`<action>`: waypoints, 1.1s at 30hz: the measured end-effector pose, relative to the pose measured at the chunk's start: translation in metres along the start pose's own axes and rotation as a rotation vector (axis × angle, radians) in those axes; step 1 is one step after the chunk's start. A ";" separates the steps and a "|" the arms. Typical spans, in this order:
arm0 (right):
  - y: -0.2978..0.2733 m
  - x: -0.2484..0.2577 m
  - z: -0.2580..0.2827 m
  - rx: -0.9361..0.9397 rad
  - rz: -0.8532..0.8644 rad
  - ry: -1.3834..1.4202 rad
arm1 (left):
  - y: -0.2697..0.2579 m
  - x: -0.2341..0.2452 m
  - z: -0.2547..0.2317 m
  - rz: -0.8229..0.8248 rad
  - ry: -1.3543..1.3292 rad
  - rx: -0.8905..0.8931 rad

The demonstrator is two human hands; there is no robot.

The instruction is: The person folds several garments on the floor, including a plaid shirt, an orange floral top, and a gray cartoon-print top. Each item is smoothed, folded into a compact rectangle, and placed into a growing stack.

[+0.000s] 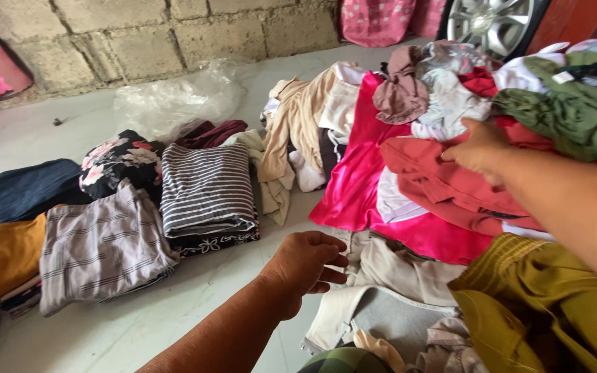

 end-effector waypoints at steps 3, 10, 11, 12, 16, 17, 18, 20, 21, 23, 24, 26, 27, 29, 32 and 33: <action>0.016 -0.003 0.003 0.010 0.029 -0.007 | -0.002 0.011 0.001 -0.022 -0.040 0.002; 0.028 -0.011 -0.004 -0.221 0.289 0.309 | -0.009 0.026 0.011 -0.083 -0.159 0.050; 0.030 -0.009 -0.004 -0.231 0.308 0.295 | -0.010 0.026 0.012 -0.091 -0.169 0.060; 0.033 -0.009 -0.004 -0.239 0.329 0.283 | -0.011 0.025 0.013 -0.089 -0.166 0.066; 0.054 -0.004 -0.013 -0.320 0.361 0.280 | -0.016 0.023 0.015 -0.097 -0.149 0.098; 0.060 -0.003 -0.017 -0.347 0.367 0.296 | -0.016 0.023 0.016 -0.101 -0.143 0.108; 0.066 -0.003 -0.023 -0.373 0.371 0.314 | -0.017 0.024 0.017 -0.103 -0.147 0.106; 0.074 -0.006 -0.031 -0.328 0.375 0.369 | -0.020 0.024 0.018 -0.100 -0.154 0.102; 0.076 -0.006 -0.034 -0.306 0.373 0.397 | -0.020 0.025 0.019 -0.105 -0.159 0.103; 0.074 -0.010 -0.035 -0.237 0.303 0.518 | -0.021 0.026 0.021 -0.112 -0.167 0.106; 0.067 -0.011 -0.033 -0.201 0.265 0.576 | -0.021 0.026 0.022 -0.113 -0.164 0.106; 0.046 -0.024 -0.016 -0.091 0.331 0.657 | -0.023 0.025 0.026 -0.115 -0.158 0.107; 0.030 -0.030 -0.003 -0.034 0.363 0.697 | -0.024 0.024 0.028 -0.113 -0.167 0.108; -0.008 -0.038 0.026 -0.003 0.330 0.736 | -0.029 0.022 0.031 -0.111 -0.185 0.104; -0.084 -0.061 0.087 0.185 0.391 0.775 | -0.039 0.020 0.033 -0.085 -0.228 0.078; -0.111 -0.070 0.112 0.258 0.463 0.795 | -0.042 0.021 0.034 -0.084 -0.251 0.080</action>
Point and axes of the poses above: each hand's wrist, its own y-axis towards the middle knuckle, its own x-axis out of the back of the hand, z = x × y, the point moved 5 cm from there along y, towards the middle knuckle, and after that the axes turned 14 degrees about z, right-handed, at the moved point
